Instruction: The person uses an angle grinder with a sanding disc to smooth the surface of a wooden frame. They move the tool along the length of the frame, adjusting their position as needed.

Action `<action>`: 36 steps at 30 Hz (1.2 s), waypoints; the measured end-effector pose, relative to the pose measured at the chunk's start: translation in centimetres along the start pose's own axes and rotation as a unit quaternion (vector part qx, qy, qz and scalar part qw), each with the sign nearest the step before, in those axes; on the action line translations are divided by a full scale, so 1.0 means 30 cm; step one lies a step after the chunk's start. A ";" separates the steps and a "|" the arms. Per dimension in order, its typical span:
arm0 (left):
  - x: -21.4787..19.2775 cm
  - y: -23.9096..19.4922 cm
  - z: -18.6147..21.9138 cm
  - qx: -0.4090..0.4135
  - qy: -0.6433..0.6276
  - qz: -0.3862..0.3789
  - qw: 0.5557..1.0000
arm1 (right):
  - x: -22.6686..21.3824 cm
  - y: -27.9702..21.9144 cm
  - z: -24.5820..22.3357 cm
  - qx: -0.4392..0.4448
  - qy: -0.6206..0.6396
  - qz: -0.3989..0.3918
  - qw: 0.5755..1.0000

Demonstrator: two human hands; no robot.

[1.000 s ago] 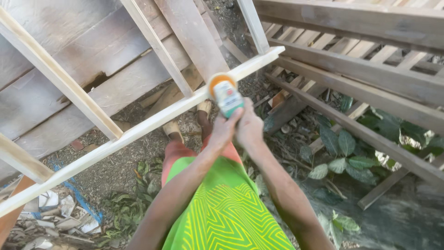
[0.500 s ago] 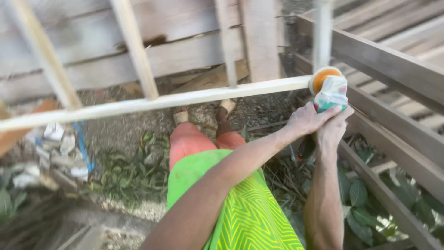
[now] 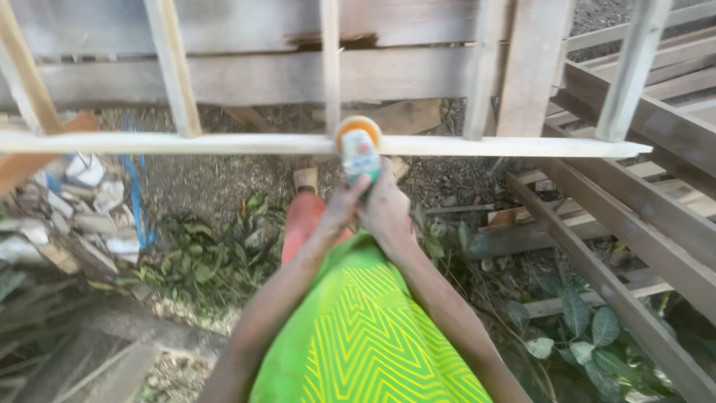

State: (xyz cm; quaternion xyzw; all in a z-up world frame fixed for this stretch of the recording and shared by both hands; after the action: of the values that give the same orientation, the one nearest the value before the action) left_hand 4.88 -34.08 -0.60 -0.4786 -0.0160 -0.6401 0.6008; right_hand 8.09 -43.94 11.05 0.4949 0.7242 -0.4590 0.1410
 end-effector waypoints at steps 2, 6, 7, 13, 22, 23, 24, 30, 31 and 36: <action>-0.195 -0.086 0.023 0.018 0.022 0.044 0.999 | 0.162 0.025 -0.101 -0.063 -0.031 0.027 0.997; -0.536 -0.236 0.218 0.041 0.001 0.134 0.990 | 0.508 0.099 -0.345 -0.124 -0.122 0.007 0.985; -0.603 -0.269 0.288 0.052 -0.004 0.143 0.988 | 0.582 0.130 -0.419 -0.154 -0.120 0.001 0.981; -0.744 -0.494 0.497 0.097 0.011 0.166 0.981 | 0.731 0.086 -0.715 -0.232 -0.108 -0.021 0.966; -0.392 -0.420 0.383 0.253 0.449 0.111 0.849 | 0.118 -0.029 -0.350 -0.077 0.404 0.043 0.911; -0.327 -0.404 0.361 0.125 0.331 0.035 0.935 | 0.036 -0.038 -0.300 -0.023 0.495 0.067 0.866; -0.243 -0.396 0.324 0.081 0.281 -0.075 0.953 | -0.044 -0.058 -0.246 0.028 0.581 0.088 0.809; 0.025 -0.426 0.154 0.096 0.402 -0.253 0.875 | -0.456 -0.282 0.133 -0.049 0.769 0.240 0.591; 0.040 -0.400 0.157 0.119 0.434 -0.233 0.862 | -0.503 -0.312 0.204 -0.074 0.804 0.222 0.547; 0.152 -0.298 0.118 0.054 0.613 -0.137 0.776 | -0.693 -0.392 0.548 -0.176 0.882 0.146 0.412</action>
State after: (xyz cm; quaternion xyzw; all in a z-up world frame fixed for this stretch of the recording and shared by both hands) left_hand 0.77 -32.92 9.15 0.0559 0.2557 -0.8717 0.4142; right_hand 3.79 -70.44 22.07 0.6899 0.4310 0.3952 -0.4267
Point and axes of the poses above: each hand's wrist, its own y-axis towards the middle knuckle, its own x-axis out of the palm, z = x × y, the point moved 1 cm from there along y, towards the middle knuckle, and after that the axes turned 5 degrees about -z, right-handed, at the moved point
